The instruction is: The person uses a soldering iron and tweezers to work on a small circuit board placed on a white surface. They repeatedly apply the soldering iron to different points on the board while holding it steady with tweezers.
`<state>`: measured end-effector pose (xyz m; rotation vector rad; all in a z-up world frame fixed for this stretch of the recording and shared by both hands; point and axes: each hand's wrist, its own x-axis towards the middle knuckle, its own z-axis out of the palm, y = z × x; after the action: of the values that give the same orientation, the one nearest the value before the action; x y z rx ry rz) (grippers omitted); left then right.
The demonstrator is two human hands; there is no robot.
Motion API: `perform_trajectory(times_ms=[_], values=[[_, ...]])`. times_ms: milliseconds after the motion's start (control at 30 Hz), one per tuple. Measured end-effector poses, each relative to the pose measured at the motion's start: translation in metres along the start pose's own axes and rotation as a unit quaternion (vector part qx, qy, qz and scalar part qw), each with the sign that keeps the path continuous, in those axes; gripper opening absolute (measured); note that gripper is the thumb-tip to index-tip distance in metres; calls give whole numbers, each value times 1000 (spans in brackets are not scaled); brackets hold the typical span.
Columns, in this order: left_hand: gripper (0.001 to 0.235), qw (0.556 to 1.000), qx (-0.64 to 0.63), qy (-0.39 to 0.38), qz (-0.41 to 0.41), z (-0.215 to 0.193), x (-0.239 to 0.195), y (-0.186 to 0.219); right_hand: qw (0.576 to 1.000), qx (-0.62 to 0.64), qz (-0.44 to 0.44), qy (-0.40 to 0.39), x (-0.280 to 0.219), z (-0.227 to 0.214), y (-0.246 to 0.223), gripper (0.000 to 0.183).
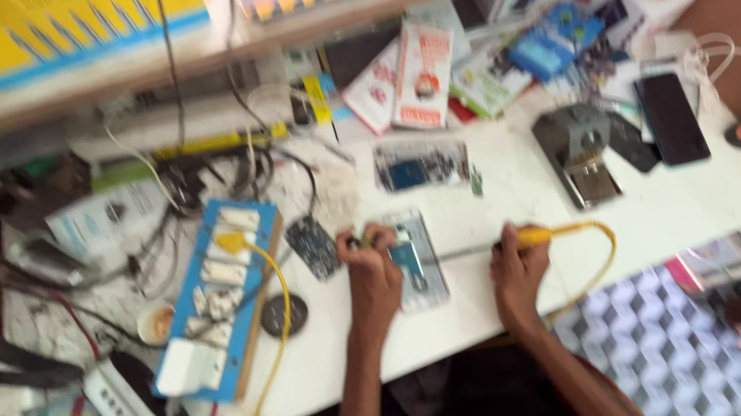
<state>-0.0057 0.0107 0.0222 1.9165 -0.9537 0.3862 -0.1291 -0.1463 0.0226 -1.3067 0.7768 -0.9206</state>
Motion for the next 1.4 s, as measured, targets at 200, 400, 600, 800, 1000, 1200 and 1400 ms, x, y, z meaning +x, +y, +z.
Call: perform_trajectory(times_ms=[200,400,600,800,1000,1200,1400], values=[[41,974,-211,21,-80,11,-5,0,1000,24,5,0,2,2,-4,23],[41,992,-110,25,-53,11,-1,-6,1000,10,13,-6,2,7,-10,22],[39,975,-195,29,-98,13,-3,-5,999,-12,13,-26,1,7,-12,26],[39,968,-221,35,-111,17,-2,-8,1000,12,18,-4,5,6,-9,26],[36,983,-162,37,-82,15,-1,-8,999,-31,25,-7,4,7,-11,27],[34,965,-231,22,-119,17,-9,-9,1000,-8,0,-23,3,7,-8,28],[40,968,-224,23,-114,18,-4,-12,999,-30,31,5,6,8,-8,26]])
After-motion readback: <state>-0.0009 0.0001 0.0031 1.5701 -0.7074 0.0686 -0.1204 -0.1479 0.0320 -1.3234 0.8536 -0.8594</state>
